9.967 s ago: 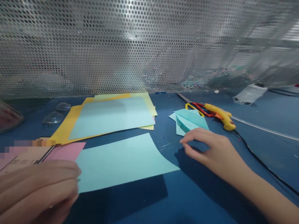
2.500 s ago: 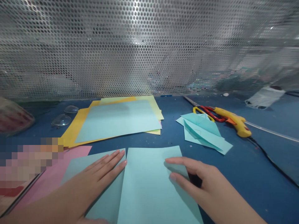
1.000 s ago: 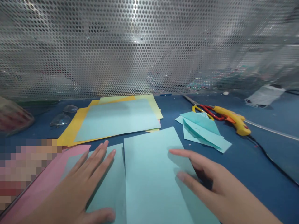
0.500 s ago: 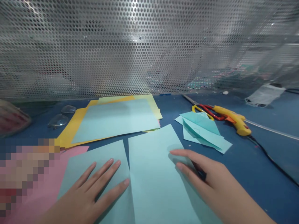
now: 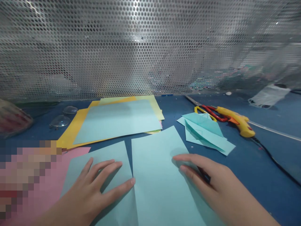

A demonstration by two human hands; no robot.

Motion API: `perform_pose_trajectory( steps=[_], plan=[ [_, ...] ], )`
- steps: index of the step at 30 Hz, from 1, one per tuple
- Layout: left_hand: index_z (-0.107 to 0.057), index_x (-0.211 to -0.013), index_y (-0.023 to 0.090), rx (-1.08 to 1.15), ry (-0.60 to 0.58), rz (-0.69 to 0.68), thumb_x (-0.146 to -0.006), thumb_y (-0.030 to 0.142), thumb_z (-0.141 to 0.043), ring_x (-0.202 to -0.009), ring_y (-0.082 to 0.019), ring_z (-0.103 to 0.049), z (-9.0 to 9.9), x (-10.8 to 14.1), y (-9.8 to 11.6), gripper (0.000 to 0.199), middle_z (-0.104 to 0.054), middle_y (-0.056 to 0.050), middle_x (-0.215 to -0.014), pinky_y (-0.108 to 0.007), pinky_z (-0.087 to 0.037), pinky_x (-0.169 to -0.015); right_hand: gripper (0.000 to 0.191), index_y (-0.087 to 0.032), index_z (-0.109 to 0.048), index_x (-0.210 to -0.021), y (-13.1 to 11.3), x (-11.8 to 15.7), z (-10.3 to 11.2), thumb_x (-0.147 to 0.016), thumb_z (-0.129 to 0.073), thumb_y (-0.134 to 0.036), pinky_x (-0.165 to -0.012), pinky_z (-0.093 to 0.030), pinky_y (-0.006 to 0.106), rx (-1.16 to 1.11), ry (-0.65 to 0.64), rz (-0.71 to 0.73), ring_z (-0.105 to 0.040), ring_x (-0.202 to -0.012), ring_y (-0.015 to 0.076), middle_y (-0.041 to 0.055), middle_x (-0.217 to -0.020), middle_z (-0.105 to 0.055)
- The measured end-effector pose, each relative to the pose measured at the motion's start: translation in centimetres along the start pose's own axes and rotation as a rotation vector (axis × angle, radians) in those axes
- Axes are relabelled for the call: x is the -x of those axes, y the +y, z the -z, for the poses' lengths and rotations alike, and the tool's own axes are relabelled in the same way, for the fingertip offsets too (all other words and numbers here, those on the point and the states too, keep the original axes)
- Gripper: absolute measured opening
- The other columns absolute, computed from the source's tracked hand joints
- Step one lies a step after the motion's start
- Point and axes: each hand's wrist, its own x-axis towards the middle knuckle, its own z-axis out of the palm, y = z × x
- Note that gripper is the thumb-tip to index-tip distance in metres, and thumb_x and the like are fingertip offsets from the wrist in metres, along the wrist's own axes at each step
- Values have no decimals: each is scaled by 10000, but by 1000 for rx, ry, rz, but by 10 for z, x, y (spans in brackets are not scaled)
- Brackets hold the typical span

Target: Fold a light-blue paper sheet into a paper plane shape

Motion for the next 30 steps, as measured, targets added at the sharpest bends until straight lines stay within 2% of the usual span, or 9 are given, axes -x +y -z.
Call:
perform_pose_trajectory(
  steps=[4, 7, 9, 11, 14, 21, 26, 28, 30],
  plan=[
    [-485, -1505, 486, -59, 51, -13, -959, 819, -399, -1369, -445, -501, -5, 5, 1, 645, -576, -172, -1474, -877, -323, -988, 411, -355, -823, -1059, -4, -2, 1, -892, -570, -631, -821, -659, 387, 12, 10, -5, -786, -1004, 298, 15, -1114, -820],
    [-430, -1563, 394, -212, 186, -154, -1060, 694, -281, -1469, -405, -392, -15, 7, -3, 605, -503, -172, -1555, -784, -333, -1079, 415, -358, -837, -989, -15, -6, 4, -842, -555, -623, -789, -670, 411, 20, -3, -17, -798, -966, 303, 11, -1051, -829],
    [-425, -1577, 310, -284, 343, -263, -1076, 652, -287, -1521, -383, -310, -26, 6, -7, 622, -473, -190, -1577, -706, -246, -1172, 411, -365, -840, -965, -21, -8, 6, -815, -553, -618, -794, -669, 432, 24, -10, -30, -800, -959, 305, 3, -1037, -829],
    [-434, -1570, 278, -303, 412, -293, -1065, 669, -305, -1545, -361, -276, -35, 6, -10, 651, -471, -198, -1579, -655, -101, -1228, 412, -371, -842, -951, -24, -8, 8, -794, -557, -625, -816, -664, 452, 20, 1, -46, -798, -969, 310, -3, -1039, -828],
    [-398, -1587, 274, -312, 376, -290, -1067, 665, -285, -1545, -346, -288, -42, 7, -11, 660, -464, -205, -1585, -640, 13, -1230, 418, -378, -844, -942, -25, -6, 9, -774, -561, -635, -826, -660, 468, 22, 8, -62, -796, -972, 316, -6, -1035, -827],
    [-340, -1616, 219, -353, 338, -300, -1035, 685, -290, -1554, -384, -239, -42, 8, -11, 747, -427, -224, -1606, -672, 12, -1208, 453, -374, -843, -989, -16, -2, 9, -796, -544, -653, -822, -660, 446, 39, -29, -86, -790, -991, 318, 7, -1066, -826],
    [-245, -1651, 241, -338, 364, -298, -1070, 627, -269, -1563, -386, -211, -44, 6, -11, 698, -460, -230, -1576, -662, 26, -1205, 453, -381, -829, -1040, -8, 1, 8, -836, -536, -659, -824, -656, 410, 45, -25, -80, -785, -1003, 301, -10, -1112, -817],
    [-197, -1662, 262, -354, 357, -314, -1070, 640, -276, -1550, -402, -248, -45, 7, -12, 706, -463, -252, -1564, -691, -22, -1191, 470, -371, -838, -1011, -10, 0, 10, -798, -543, -669, -778, -667, 416, 56, -36, -101, -792, -971, 315, -6, -1084, -822],
    [-170, -1664, 294, -360, 342, -324, -1071, 621, -327, -1535, -423, -280, -45, 10, -11, 695, -463, -278, -1553, -739, -179, -1143, 481, -361, -846, -986, -13, -3, 12, -781, -536, -666, -676, -676, 402, 62, -34, -107, -804, -885, 319, 3, -1038, -829]
  ],
)
